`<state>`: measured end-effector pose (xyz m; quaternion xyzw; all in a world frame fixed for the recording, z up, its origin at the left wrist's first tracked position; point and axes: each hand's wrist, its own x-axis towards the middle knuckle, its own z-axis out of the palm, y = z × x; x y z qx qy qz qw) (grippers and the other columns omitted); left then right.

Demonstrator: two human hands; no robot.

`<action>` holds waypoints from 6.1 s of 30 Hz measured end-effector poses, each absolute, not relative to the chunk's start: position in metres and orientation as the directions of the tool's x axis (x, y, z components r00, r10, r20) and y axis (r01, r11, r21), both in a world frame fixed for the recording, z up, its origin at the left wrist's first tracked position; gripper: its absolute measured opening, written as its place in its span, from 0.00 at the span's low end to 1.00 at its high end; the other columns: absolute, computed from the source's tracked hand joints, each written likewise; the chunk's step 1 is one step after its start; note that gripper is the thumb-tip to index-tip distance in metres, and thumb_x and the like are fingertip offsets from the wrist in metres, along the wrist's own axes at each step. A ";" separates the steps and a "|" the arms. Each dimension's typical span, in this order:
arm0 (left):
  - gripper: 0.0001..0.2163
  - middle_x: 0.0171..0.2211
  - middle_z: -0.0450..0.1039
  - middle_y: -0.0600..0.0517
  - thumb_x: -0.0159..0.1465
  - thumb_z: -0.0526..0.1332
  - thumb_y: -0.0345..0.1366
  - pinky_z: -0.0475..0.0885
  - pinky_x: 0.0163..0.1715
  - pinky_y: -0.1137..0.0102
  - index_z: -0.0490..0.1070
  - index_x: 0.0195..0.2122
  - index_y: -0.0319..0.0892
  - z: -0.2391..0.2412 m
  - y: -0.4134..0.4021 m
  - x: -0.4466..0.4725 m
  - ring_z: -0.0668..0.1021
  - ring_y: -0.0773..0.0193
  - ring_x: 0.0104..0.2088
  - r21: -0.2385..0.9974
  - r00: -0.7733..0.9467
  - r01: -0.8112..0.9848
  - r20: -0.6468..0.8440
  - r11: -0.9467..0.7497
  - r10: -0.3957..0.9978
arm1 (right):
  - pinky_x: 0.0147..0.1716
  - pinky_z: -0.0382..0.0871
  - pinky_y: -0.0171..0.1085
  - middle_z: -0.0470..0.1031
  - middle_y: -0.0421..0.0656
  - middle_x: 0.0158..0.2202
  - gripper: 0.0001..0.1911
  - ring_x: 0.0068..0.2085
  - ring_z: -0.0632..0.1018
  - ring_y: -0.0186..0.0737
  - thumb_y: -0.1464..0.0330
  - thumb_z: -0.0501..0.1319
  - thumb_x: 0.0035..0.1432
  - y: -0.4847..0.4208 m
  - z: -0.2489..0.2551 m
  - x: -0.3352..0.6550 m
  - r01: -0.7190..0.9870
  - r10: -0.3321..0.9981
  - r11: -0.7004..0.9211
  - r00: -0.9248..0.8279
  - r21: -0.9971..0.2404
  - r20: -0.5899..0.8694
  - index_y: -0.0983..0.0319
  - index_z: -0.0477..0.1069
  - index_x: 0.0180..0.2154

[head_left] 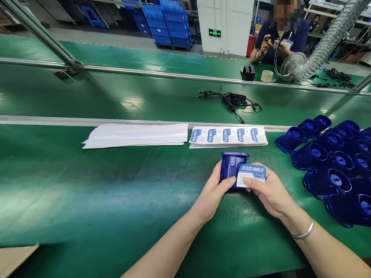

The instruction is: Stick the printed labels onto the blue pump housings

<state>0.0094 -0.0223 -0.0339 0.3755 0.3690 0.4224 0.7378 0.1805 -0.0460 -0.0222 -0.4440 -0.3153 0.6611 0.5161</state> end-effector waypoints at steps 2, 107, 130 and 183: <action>0.28 0.63 0.69 0.46 0.63 0.67 0.40 0.61 0.63 0.56 0.64 0.64 0.45 -0.033 -0.022 0.009 0.64 0.44 0.67 0.863 0.373 -0.349 -0.231 0.366 0.899 | 0.34 0.65 0.33 0.73 0.37 0.32 0.18 0.31 0.69 0.32 0.64 0.78 0.48 -0.046 -0.022 0.181 -0.401 0.961 -0.272 -0.075 -0.875 -0.265 0.60 0.74 0.38; 0.36 0.61 0.70 0.44 0.57 0.72 0.41 0.66 0.61 0.55 0.61 0.64 0.45 -0.034 -0.024 0.011 0.71 0.45 0.61 0.915 0.332 -0.203 -0.271 0.349 0.904 | 0.32 0.65 0.35 0.74 0.36 0.31 0.17 0.32 0.72 0.34 0.67 0.75 0.45 -0.044 -0.019 0.178 -0.441 0.947 -0.310 -0.068 -0.842 -0.312 0.61 0.71 0.35; 0.26 0.55 0.75 0.47 0.55 0.73 0.36 0.69 0.58 0.59 0.69 0.54 0.44 -0.028 -0.030 0.017 0.75 0.50 0.57 0.856 0.313 -0.341 -0.285 0.388 0.906 | 0.32 0.63 0.35 0.73 0.39 0.33 0.15 0.34 0.70 0.35 0.60 0.72 0.53 -0.044 -0.019 0.175 -0.463 0.976 -0.214 -0.075 -0.860 -0.203 0.62 0.72 0.36; 0.24 0.41 0.83 0.47 0.46 0.79 0.44 0.73 0.57 0.56 0.80 0.43 0.43 -0.033 -0.039 0.011 0.82 0.50 0.46 0.731 0.321 -0.486 -0.360 0.479 0.876 | 0.30 0.54 0.38 0.54 0.36 0.24 0.21 0.27 0.60 0.35 0.70 0.51 0.73 -0.046 -0.023 0.179 0.401 0.872 0.456 -0.023 -0.795 0.488 0.58 0.47 0.26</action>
